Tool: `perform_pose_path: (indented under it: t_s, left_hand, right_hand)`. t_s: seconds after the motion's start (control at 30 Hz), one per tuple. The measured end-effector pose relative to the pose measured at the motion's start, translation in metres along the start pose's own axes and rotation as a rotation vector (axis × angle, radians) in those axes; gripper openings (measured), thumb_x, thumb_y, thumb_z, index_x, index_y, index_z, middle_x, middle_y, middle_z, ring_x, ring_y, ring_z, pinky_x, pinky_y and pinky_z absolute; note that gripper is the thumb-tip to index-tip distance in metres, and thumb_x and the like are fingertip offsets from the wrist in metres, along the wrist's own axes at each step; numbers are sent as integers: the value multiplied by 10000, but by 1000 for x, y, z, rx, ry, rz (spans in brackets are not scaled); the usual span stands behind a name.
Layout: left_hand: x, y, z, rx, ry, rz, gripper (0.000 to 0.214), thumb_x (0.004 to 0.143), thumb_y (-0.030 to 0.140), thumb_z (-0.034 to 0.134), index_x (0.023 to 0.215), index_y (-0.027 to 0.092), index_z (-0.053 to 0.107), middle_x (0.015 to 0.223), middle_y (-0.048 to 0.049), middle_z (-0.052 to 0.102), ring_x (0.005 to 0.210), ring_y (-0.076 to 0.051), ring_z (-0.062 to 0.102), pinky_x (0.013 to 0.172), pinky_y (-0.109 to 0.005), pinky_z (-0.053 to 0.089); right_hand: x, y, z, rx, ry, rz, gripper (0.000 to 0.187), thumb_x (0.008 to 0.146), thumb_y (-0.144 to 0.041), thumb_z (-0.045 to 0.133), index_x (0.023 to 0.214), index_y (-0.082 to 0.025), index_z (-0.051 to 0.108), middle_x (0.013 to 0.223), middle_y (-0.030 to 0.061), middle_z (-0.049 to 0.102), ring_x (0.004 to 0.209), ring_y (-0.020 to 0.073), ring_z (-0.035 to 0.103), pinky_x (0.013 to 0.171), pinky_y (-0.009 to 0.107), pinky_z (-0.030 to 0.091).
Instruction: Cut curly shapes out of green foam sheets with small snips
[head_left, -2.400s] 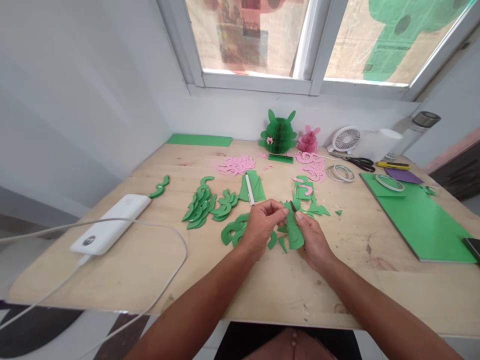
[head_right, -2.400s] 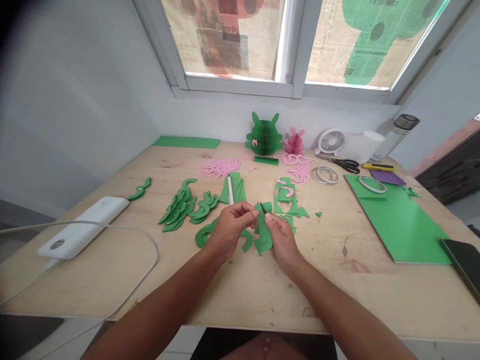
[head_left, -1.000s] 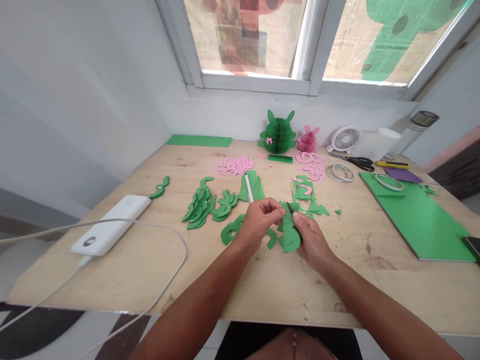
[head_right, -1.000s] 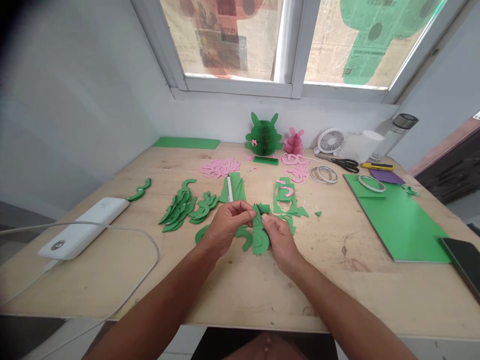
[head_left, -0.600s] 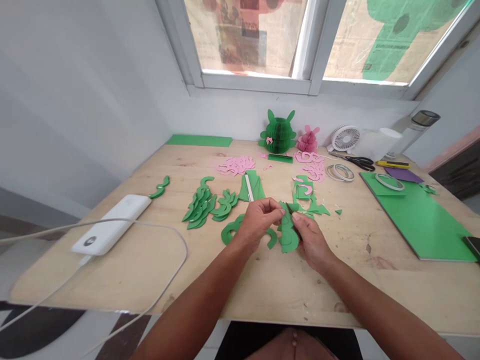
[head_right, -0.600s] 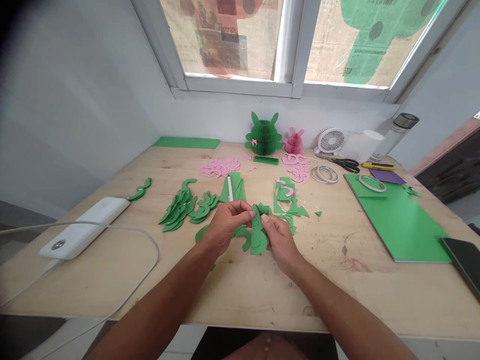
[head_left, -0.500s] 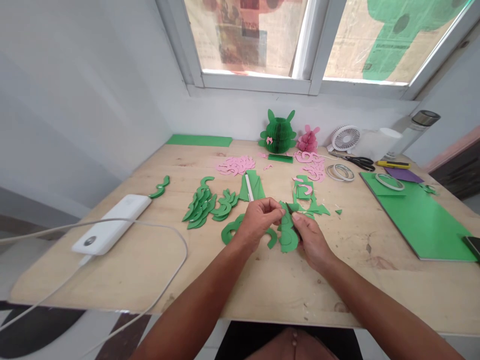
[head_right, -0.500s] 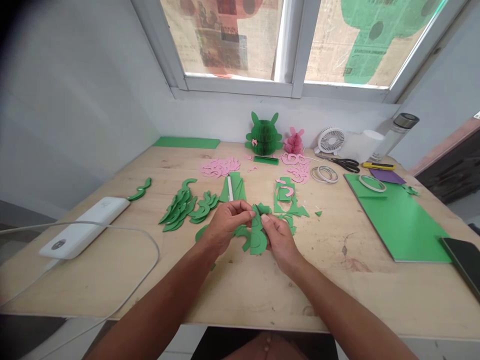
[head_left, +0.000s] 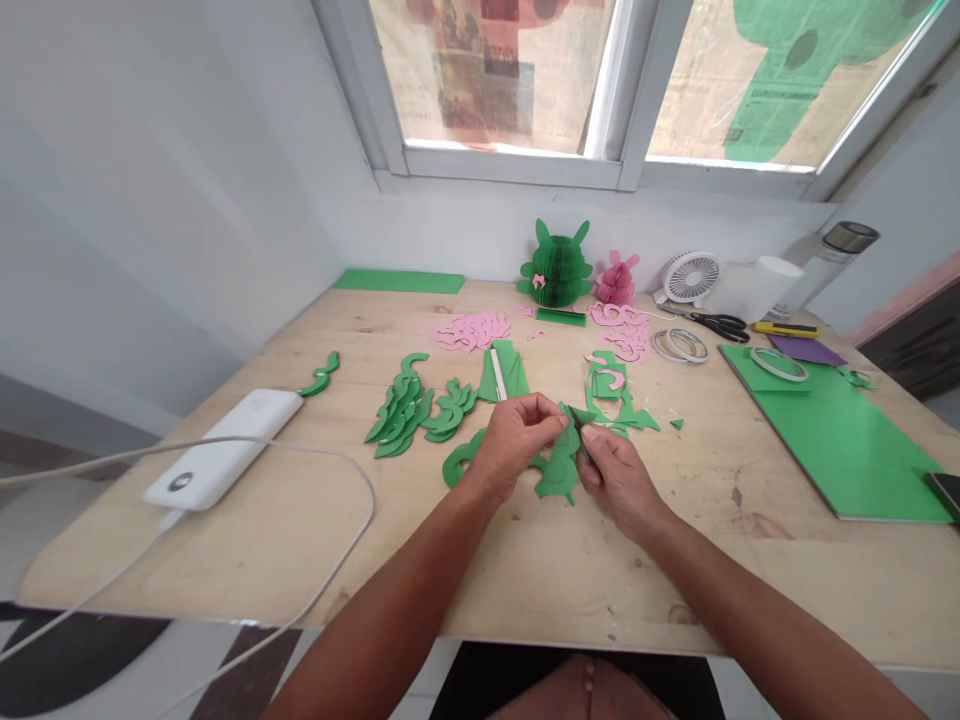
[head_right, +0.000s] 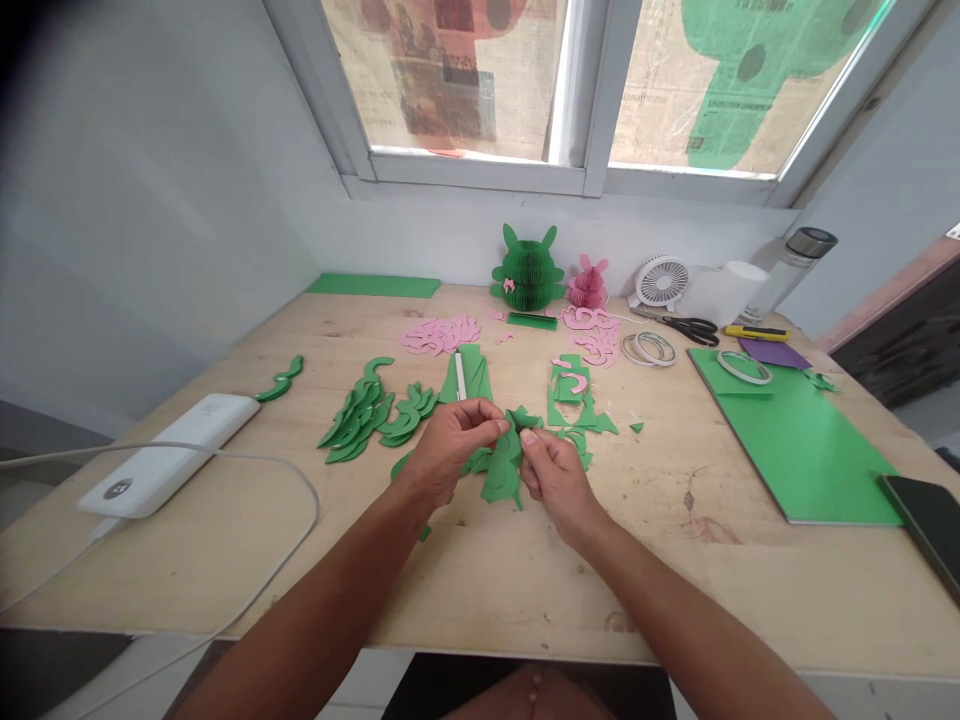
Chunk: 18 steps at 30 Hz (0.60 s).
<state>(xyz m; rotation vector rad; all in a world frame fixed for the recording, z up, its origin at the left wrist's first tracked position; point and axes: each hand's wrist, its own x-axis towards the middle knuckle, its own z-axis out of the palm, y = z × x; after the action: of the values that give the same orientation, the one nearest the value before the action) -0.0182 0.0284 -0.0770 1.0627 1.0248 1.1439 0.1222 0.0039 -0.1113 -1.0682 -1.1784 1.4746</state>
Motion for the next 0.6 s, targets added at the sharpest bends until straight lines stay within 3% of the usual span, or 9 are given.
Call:
perform_pose_path:
  t_s: [0.6]
  left_hand:
    - [0, 0, -1, -8, 1, -5, 128, 599, 251, 681, 568, 161, 596, 527, 31, 501, 506, -81, 414, 507, -212, 355]
  right_hand:
    - [0, 0, 2, 10, 4, 14, 500, 806, -596, 534, 537, -207, 374, 424, -75, 324, 371, 59, 213, 362, 225, 138]
